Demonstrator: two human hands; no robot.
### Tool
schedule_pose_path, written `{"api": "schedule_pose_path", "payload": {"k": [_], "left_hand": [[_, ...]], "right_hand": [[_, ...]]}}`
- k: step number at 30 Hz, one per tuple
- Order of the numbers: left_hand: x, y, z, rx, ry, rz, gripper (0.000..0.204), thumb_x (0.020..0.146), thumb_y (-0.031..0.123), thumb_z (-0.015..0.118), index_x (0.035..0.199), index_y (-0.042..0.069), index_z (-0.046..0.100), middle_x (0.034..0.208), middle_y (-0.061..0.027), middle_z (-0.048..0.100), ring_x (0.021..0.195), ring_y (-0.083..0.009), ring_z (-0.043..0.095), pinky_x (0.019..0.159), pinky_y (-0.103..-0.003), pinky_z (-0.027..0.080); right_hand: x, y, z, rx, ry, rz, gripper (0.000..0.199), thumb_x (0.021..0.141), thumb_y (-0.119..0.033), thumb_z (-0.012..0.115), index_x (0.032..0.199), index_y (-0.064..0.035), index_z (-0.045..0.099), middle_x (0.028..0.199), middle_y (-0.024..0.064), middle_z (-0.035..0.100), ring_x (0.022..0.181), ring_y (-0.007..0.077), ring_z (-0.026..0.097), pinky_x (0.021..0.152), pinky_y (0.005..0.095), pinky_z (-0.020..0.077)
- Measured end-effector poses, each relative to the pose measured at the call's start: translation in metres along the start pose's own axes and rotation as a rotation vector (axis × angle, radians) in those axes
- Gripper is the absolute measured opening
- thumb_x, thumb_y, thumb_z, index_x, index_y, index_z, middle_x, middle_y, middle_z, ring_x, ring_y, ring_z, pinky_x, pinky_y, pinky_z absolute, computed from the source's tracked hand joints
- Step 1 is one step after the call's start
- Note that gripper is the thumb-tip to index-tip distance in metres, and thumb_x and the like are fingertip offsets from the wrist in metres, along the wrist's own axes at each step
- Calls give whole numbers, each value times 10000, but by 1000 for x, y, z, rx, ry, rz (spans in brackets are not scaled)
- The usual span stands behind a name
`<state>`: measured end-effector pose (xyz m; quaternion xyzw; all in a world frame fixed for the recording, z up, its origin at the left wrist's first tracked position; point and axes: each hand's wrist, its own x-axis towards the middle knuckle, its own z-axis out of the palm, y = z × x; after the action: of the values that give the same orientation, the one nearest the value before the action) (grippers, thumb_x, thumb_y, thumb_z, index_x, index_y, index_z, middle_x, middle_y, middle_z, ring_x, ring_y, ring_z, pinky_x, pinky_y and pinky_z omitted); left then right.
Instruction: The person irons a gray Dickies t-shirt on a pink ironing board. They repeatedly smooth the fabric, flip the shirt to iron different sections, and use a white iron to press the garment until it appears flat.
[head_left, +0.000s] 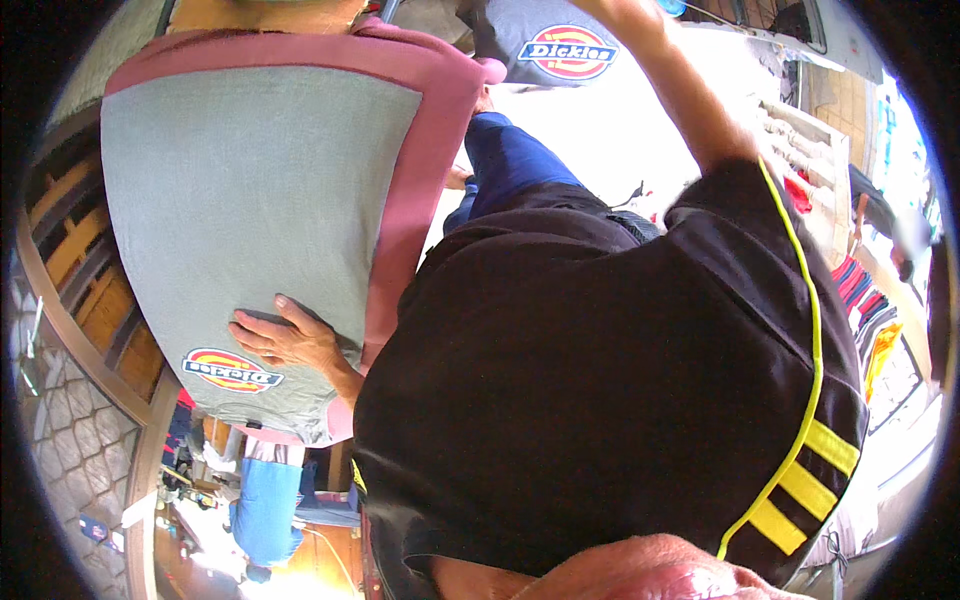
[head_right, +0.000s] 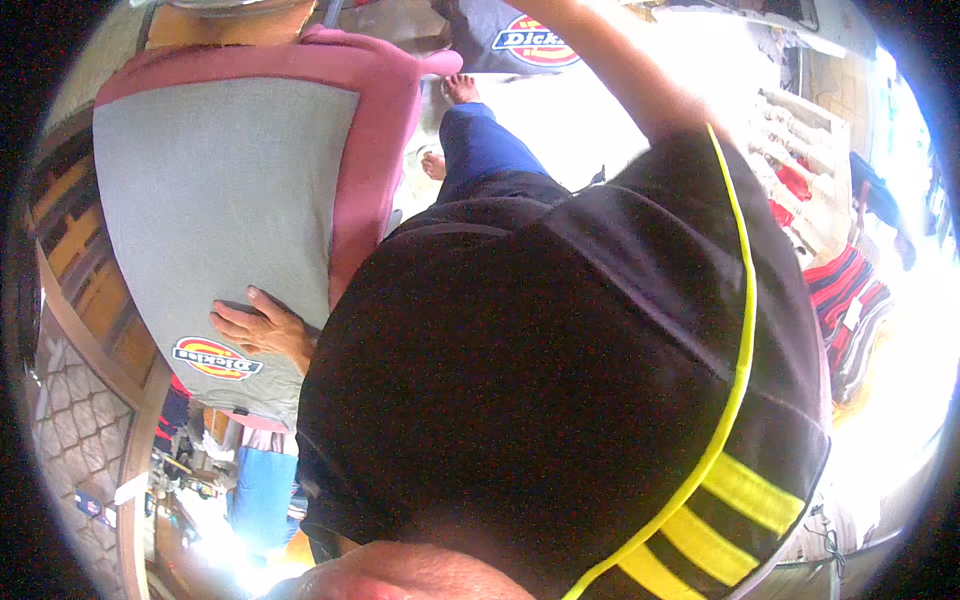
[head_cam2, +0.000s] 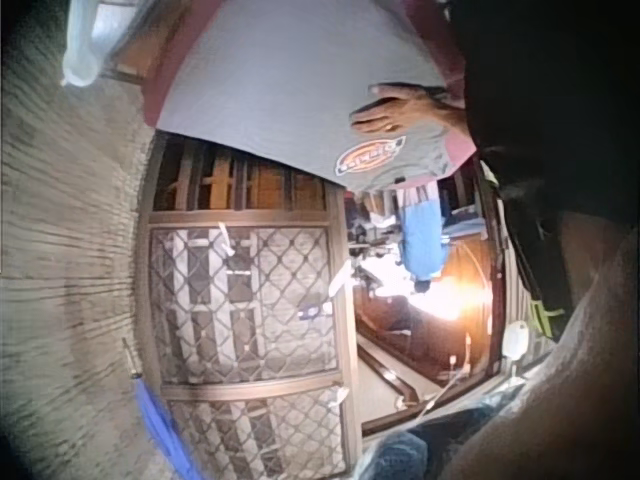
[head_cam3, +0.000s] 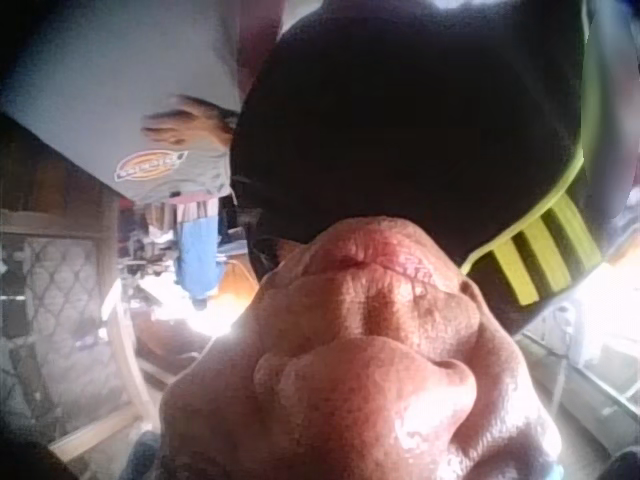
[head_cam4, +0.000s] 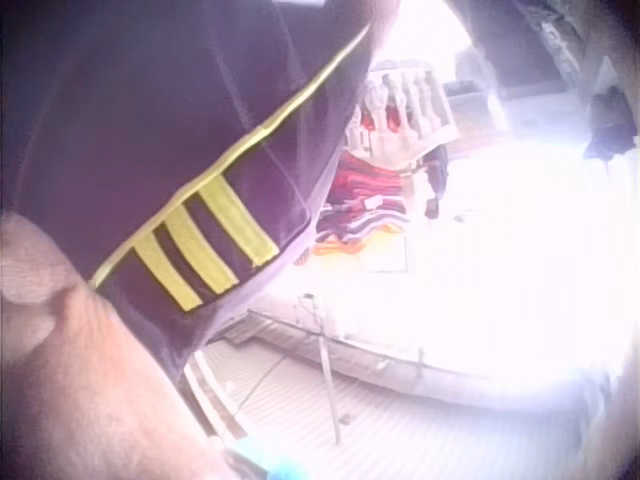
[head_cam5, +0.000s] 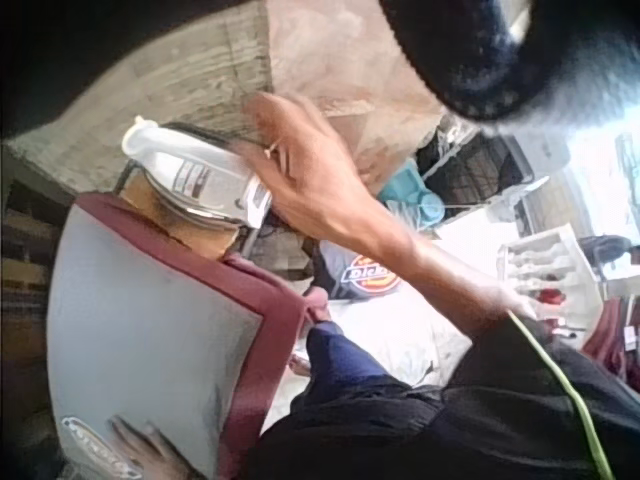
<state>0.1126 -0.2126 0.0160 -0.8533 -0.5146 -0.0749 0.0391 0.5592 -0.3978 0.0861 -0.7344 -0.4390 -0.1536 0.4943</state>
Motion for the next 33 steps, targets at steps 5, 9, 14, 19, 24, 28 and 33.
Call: {"api": "schedule_pose_path", "payload": {"k": [5, 9, 14, 19, 24, 28, 33], "left_hand": [[-1, 4, -7, -4, 40, 43, 756, 957, 585, 423, 1486, 50, 356, 1518, -247, 294, 1391, -429, 286, 1026, -644, 278], [-6, -1, -2, 8, 72, 48, 772, 945, 625, 421, 1483, 74, 368, 1518, -235, 298, 1393, -414, 290, 1005, -633, 301], [-2, -8, 8, 23, 110, 92, 771, 944, 633, 434, 1473, 74, 388, 1507, -236, 314, 1385, -404, 302, 1000, -629, 303], [0, -4, 5, 32, 132, 103, 753, 954, 631, 433, 1464, 79, 402, 1491, -226, 339, 1382, -398, 312, 1005, -628, 313], [-2, -10, 5, 31, 147, 120, 758, 951, 639, 434, 1463, 81, 404, 1492, -225, 335, 1389, -397, 295, 1006, -635, 303], [-3, -12, 8, 22, 156, 129, 754, 949, 639, 438, 1464, 88, 404, 1492, -219, 333, 1387, -397, 291, 994, -648, 300], [-3, -11, 9, 18, 163, 129, 744, 947, 629, 453, 1461, 93, 403, 1485, -218, 336, 1378, -397, 298, 973, -656, 306]], "right_hand": [[-315, 112, -67, -412, -388, 446, 362, 917, -180, 598, 1246, -33, 567, 1002, 249, 665, 917, 367, 666, 801, 408, 549], [-428, 72, -131, -542, -819, 1178, 390, 900, -191, 620, 1253, -36, 560, 1019, 245, 662, 927, 363, 664, 812, 411, 544], [-461, 24, -163, -533, -806, 1496, 427, 879, -204, 648, 1261, -40, 551, 1040, 241, 658, 940, 357, 661, 825, 415, 538], [-468, -2, -172, -481, -739, 1572, 466, 859, -217, 676, 1270, -44, 542, 1062, 237, 654, 953, 352, 659, 838, 419, 531], [-468, -23, -168, -425, -713, 1610, 507, 838, -231, 704, 1279, -47, 532, 1083, 232, 650, 966, 347, 656, 851, 422, 525], [-466, -35, -166, -373, -695, 1625, 541, 821, -241, 726, 1285, -50, 525, 1101, 229, 646, 976, 342, 654, 861, 426, 520], [-455, -52, -161, -273, -706, 1635, 584, 800, -255, 754, 1294, -54, 516, 1122, 225, 642, 989, 337, 652, 874, 429, 514]]}}
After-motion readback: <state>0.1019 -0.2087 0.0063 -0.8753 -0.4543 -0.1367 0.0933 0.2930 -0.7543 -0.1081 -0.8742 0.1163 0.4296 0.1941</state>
